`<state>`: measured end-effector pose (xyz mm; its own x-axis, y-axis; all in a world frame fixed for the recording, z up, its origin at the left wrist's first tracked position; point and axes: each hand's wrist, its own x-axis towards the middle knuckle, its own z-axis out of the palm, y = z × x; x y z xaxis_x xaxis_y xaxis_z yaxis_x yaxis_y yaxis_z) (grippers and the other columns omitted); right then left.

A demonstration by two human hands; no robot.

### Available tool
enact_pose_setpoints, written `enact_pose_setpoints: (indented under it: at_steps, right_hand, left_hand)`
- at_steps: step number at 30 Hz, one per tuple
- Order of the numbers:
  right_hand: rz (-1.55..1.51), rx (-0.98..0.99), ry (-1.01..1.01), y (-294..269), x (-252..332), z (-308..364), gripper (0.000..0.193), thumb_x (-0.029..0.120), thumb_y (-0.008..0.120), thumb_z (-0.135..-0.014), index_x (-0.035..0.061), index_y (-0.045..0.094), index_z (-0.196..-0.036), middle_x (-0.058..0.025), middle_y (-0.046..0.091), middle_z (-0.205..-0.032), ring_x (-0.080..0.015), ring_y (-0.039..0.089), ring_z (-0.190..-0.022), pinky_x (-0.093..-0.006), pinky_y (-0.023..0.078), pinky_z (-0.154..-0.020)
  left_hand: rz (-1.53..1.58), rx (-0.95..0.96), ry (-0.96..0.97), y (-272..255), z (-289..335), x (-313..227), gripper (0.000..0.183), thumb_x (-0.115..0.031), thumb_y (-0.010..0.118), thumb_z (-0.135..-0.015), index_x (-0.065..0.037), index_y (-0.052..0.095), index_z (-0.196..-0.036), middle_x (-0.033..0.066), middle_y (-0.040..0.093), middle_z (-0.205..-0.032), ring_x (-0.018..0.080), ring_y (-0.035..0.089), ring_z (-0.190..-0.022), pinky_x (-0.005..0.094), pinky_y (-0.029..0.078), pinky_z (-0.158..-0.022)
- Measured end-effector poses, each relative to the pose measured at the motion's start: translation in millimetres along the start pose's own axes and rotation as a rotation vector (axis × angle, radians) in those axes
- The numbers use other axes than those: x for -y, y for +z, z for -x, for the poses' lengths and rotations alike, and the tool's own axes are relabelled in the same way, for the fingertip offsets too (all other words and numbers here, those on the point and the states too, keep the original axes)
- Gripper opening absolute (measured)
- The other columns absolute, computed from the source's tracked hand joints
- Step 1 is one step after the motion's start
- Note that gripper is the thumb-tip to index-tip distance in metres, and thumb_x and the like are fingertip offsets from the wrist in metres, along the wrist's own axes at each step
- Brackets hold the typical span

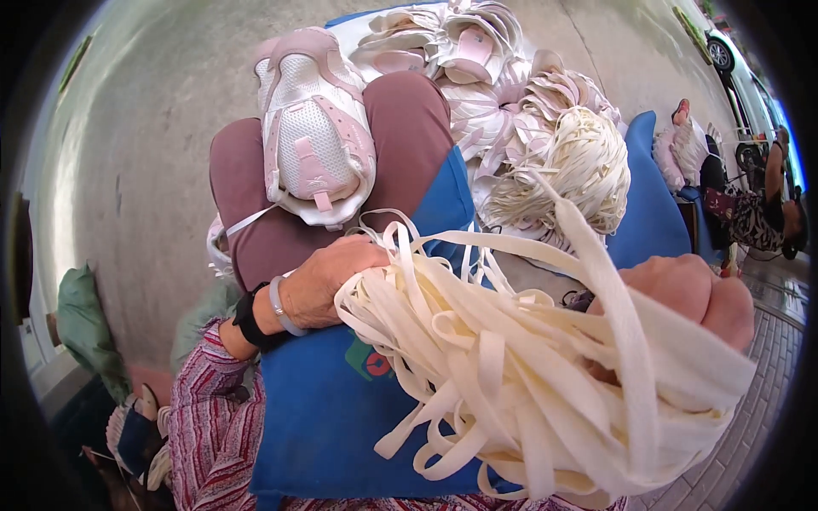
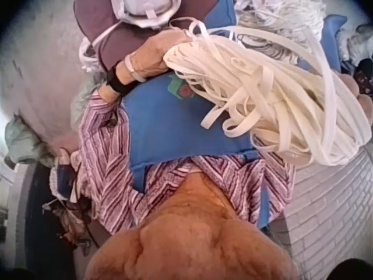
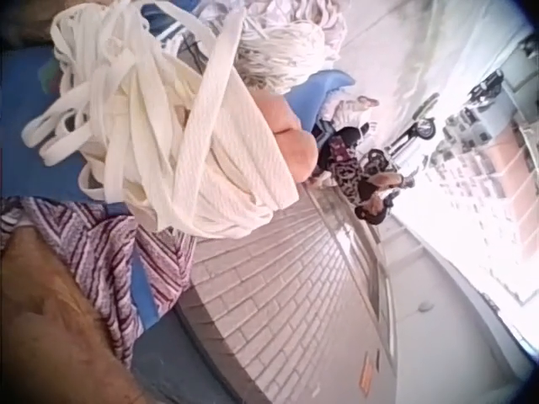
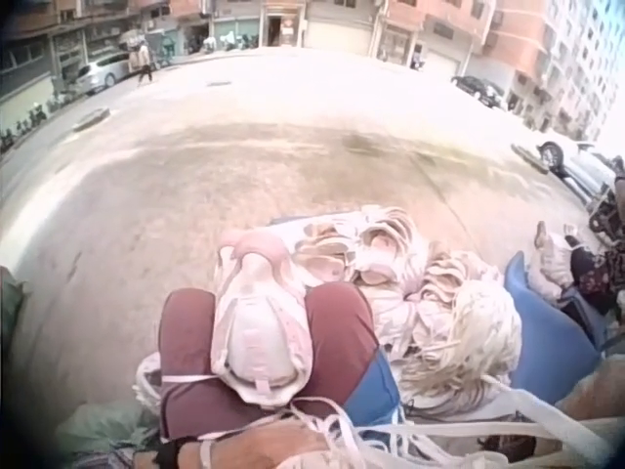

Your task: Threading shoelaces through the eyelets of pink and white shoe uppers as part of a manufacturing assembly process.

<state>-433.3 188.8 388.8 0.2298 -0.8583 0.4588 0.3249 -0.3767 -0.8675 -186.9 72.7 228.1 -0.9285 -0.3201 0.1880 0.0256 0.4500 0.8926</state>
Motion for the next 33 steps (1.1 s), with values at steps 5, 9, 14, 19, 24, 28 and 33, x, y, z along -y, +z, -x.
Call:
enact_pose_setpoints:
  at_steps: [5, 9, 14, 19, 24, 28, 33]
  right_hand:
    - [0.151, -0.105, 0.081, -34, -5, 17, 0.023, 0.009, 0.063, -0.078, -0.0036, 0.064, -0.097, -0.0170, 0.065, -0.094, -0.0236, 0.064, -0.072, -0.0351, 0.048, -0.062]
    - [0.399, -0.081, 0.362, -70, -26, 4, 0.029, 0.011, 0.065, -0.073, -0.0037, 0.064, -0.099, -0.0166, 0.065, -0.095, -0.0234, 0.065, -0.082, -0.0375, 0.050, -0.073]
    - [0.907, 0.274, 0.977, -86, -100, -1, 0.042, 0.008, 0.062, -0.068, -0.0032, 0.061, -0.108, -0.0156, 0.063, -0.100, -0.0315, 0.060, -0.100, -0.0357, 0.045, -0.088]
    - [1.125, 0.352, 0.770, -69, -109, 3, 0.045, 0.005, 0.068, -0.071, 0.0021, 0.059, -0.115, -0.0177, 0.058, -0.111, -0.0371, 0.058, -0.100, -0.0401, 0.045, -0.088]
    - [1.096, 0.368, 0.609, -46, -84, -48, 0.053, 0.005, 0.071, -0.071, 0.0040, 0.055, -0.121, -0.0179, 0.056, -0.115, -0.0357, 0.057, -0.104, -0.0428, 0.045, -0.089]
    - [0.826, 0.577, 0.397, 4, -127, -74, 0.063, 0.017, 0.078, -0.072, 0.0009, 0.048, -0.126, -0.0180, 0.054, -0.113, -0.0337, 0.057, -0.101, -0.0401, 0.048, -0.083]
    - [0.991, 0.802, 0.349, 46, -184, -71, 0.078, 0.021, 0.082, -0.067, -0.0011, 0.040, -0.129, -0.0179, 0.049, -0.107, -0.0326, 0.057, -0.093, -0.0394, 0.048, -0.080]
  left_hand:
    - [0.607, -0.176, -0.414, -52, 55, -39, 0.035, -0.016, 0.075, -0.080, 0.002, 0.062, -0.107, 0.0098, 0.068, -0.099, 0.0172, 0.065, -0.087, 0.0289, 0.049, -0.078]
    - [1.107, -0.499, -0.730, -77, 113, -75, 0.039, -0.017, 0.077, -0.078, 0.005, 0.065, -0.108, 0.0098, 0.070, -0.097, 0.0133, 0.065, -0.087, 0.0288, 0.052, -0.076]
    - [0.403, -0.093, -1.129, -64, 134, -34, 0.026, -0.013, 0.066, -0.079, 0.000, 0.066, -0.102, 0.0100, 0.070, -0.086, 0.0149, 0.062, -0.070, 0.0293, 0.049, -0.066]
    - [0.268, -0.050, -0.964, -63, 149, -26, 0.026, -0.012, 0.070, -0.074, -0.004, 0.066, -0.098, 0.0119, 0.067, -0.085, 0.0287, 0.063, -0.074, 0.0333, 0.048, -0.072]
    - [-0.028, -0.210, -0.806, -77, 156, -29, 0.037, -0.006, 0.070, -0.075, -0.003, 0.061, -0.110, 0.0131, 0.063, -0.105, 0.0249, 0.061, -0.095, 0.0331, 0.047, -0.084]
    - [0.134, -0.489, -0.859, -66, 165, -16, 0.059, -0.006, 0.069, -0.078, -0.001, 0.042, -0.130, 0.0101, 0.058, -0.112, 0.0202, 0.058, -0.103, 0.0306, 0.046, -0.091]
    - [0.233, -0.748, -0.893, -61, 184, -15, 0.060, -0.020, 0.073, -0.080, -0.002, 0.045, -0.129, 0.0123, 0.057, -0.117, 0.0219, 0.054, -0.111, 0.0351, 0.045, -0.092]
